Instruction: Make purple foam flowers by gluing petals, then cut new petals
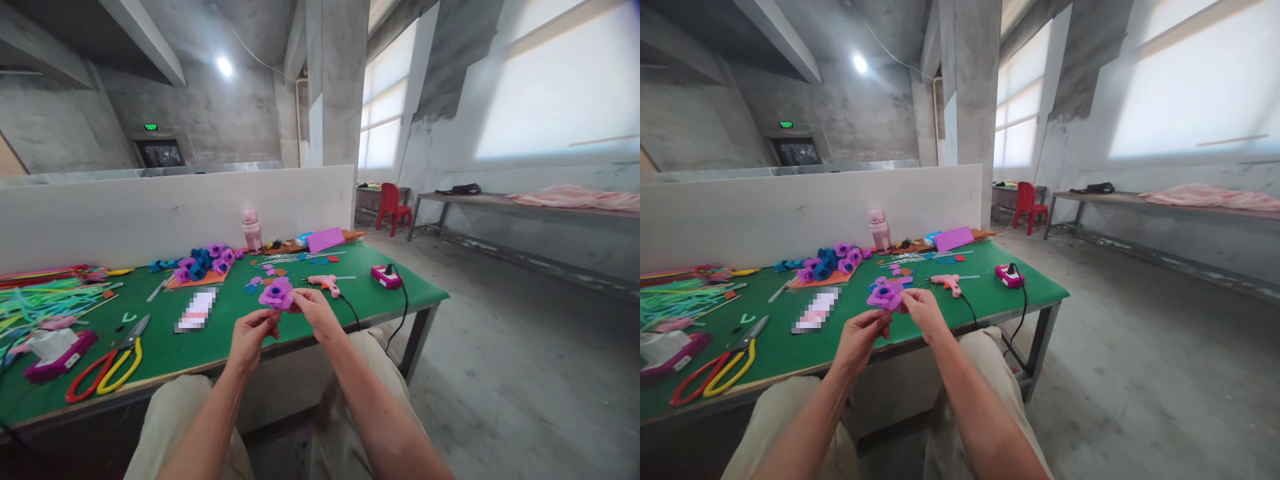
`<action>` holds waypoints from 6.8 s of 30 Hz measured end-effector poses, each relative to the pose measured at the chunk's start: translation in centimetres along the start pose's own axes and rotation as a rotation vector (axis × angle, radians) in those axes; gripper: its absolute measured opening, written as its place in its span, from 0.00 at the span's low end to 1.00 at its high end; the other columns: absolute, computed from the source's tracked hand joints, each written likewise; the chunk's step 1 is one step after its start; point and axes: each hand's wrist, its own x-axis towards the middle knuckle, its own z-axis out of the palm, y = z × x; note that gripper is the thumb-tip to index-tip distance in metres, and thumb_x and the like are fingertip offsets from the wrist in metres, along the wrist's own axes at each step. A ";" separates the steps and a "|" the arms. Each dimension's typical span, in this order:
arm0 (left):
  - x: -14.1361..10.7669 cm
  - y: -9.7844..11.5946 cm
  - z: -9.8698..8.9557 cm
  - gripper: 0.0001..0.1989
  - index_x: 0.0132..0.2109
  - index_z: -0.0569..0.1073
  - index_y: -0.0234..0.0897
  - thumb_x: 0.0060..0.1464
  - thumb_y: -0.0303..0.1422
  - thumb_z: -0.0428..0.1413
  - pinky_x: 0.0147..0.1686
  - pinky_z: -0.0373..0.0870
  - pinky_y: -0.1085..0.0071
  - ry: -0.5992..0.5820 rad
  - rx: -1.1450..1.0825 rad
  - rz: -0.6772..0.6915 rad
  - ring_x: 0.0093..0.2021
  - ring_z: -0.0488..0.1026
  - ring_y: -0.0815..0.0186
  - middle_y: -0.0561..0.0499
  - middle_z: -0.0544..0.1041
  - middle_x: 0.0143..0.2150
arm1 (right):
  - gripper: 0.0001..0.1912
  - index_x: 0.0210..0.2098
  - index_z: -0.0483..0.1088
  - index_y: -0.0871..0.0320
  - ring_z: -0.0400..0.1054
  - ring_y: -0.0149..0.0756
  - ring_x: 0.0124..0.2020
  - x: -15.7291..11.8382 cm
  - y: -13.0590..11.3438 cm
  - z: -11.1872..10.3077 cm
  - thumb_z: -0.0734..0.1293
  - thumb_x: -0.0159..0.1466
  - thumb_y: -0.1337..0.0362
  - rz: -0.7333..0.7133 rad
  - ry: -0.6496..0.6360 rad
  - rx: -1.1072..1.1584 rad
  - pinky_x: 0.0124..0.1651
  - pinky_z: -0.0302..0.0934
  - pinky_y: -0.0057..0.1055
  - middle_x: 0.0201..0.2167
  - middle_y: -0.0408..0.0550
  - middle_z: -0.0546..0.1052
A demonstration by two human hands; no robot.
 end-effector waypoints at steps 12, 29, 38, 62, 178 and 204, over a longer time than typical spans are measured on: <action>-0.1 0.0 -0.2 0.09 0.30 0.78 0.32 0.40 0.33 0.65 0.22 0.65 0.75 -0.005 0.048 0.042 0.19 0.67 0.72 0.54 0.73 0.20 | 0.11 0.23 0.75 0.59 0.60 0.29 0.26 -0.1 0.5 0.0 0.66 0.53 0.59 -0.092 -0.086 0.012 0.35 0.57 0.27 0.21 0.42 0.70; -0.1 -0.1 -1.0 0.04 0.28 0.77 0.37 0.48 0.32 0.59 0.28 0.63 0.75 0.063 0.335 0.284 0.25 0.68 0.70 0.55 0.73 0.21 | 0.11 0.35 0.78 0.55 0.68 0.39 0.40 -1.2 -0.6 0.2 0.69 0.53 0.62 -0.117 -0.234 0.054 0.50 0.57 0.35 0.34 0.44 0.79; -0.4 -0.4 -0.2 0.05 0.25 0.75 0.36 0.45 0.32 0.59 0.27 0.64 0.75 0.105 0.293 0.258 0.24 0.68 0.69 0.54 0.73 0.20 | 0.14 0.36 0.77 0.56 0.67 0.37 0.37 -1.1 -0.3 0.3 0.69 0.55 0.54 -0.131 -0.211 0.045 0.48 0.57 0.34 0.31 0.45 0.78; -0.4 0.0 0.8 0.13 0.29 0.76 0.32 0.35 0.35 0.67 0.20 0.66 0.76 0.095 -0.093 -0.076 0.19 0.67 0.73 0.55 0.72 0.20 | 0.16 0.33 0.75 0.58 0.67 0.36 0.38 0.1 1.8 0.3 0.62 0.46 0.69 0.004 -0.248 0.246 0.43 0.59 0.30 0.35 0.46 0.77; 0.3 0.3 0.2 0.19 0.30 0.78 0.31 0.27 0.35 0.70 0.26 0.67 0.76 0.171 -0.202 -0.122 0.22 0.69 0.73 0.53 0.76 0.23 | 0.15 0.36 0.77 0.55 0.70 0.41 0.44 -1.1 4.2 3.0 0.65 0.49 0.68 -0.096 0.116 -0.035 0.52 0.60 0.38 0.40 0.46 0.79; 0.8 0.2 -0.5 0.17 0.31 0.76 0.31 0.30 0.33 0.70 0.22 0.67 0.78 0.201 -0.221 -0.150 0.21 0.69 0.74 0.51 0.77 0.25 | 0.17 0.28 0.75 0.62 0.71 0.48 0.41 7.5 3.5 -13.4 0.65 0.57 0.53 0.246 0.443 -1.045 0.43 0.59 0.35 0.31 0.59 0.78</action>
